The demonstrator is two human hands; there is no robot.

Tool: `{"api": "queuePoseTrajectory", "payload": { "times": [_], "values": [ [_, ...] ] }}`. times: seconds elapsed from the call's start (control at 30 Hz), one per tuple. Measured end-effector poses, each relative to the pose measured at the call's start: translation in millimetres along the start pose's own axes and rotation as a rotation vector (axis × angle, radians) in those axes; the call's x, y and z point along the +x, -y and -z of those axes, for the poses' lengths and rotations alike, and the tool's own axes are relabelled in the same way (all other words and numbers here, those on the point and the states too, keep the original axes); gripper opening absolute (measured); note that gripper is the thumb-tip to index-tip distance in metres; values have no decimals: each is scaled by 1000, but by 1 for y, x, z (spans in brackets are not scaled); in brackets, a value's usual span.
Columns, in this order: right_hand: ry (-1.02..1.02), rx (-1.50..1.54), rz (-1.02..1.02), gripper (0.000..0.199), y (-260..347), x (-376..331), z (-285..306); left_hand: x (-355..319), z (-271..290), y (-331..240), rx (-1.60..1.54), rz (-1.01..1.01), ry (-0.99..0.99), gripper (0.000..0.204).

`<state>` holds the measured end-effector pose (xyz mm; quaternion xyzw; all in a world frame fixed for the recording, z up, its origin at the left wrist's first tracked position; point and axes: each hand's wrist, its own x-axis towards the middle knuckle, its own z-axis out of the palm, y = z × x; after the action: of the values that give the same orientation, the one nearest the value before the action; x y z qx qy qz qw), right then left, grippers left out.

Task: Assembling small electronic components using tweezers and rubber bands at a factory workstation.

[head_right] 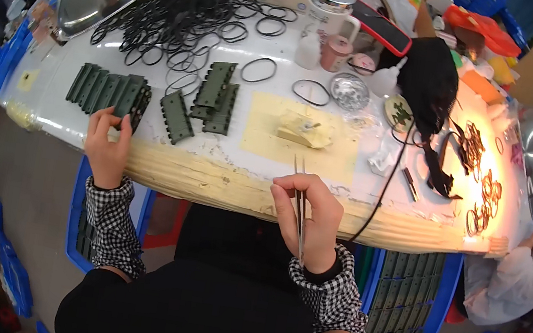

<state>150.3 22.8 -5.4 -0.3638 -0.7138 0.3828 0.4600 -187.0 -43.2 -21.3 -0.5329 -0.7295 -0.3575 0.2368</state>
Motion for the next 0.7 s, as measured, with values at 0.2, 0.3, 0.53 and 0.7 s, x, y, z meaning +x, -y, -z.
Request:
{"api": "queuePoseTrajectory", "payload": {
  "times": [0.2,0.3,0.53,0.7],
  "values": [
    [-121,72,21,28,-19,-12,41,15,-3,-57,-165,-35,-114,37],
    [-48,-90,114,46,-25,-13,70,44,-39,-102,-312,-152,155,31],
    [-295,-774,118,27,-21,-28,178,94,-108,-117,125,-373,543,39],
    [-743,-906,-226,30,-97,-30,326,94,-109,-112,142,-326,513,40]
  ]
}}
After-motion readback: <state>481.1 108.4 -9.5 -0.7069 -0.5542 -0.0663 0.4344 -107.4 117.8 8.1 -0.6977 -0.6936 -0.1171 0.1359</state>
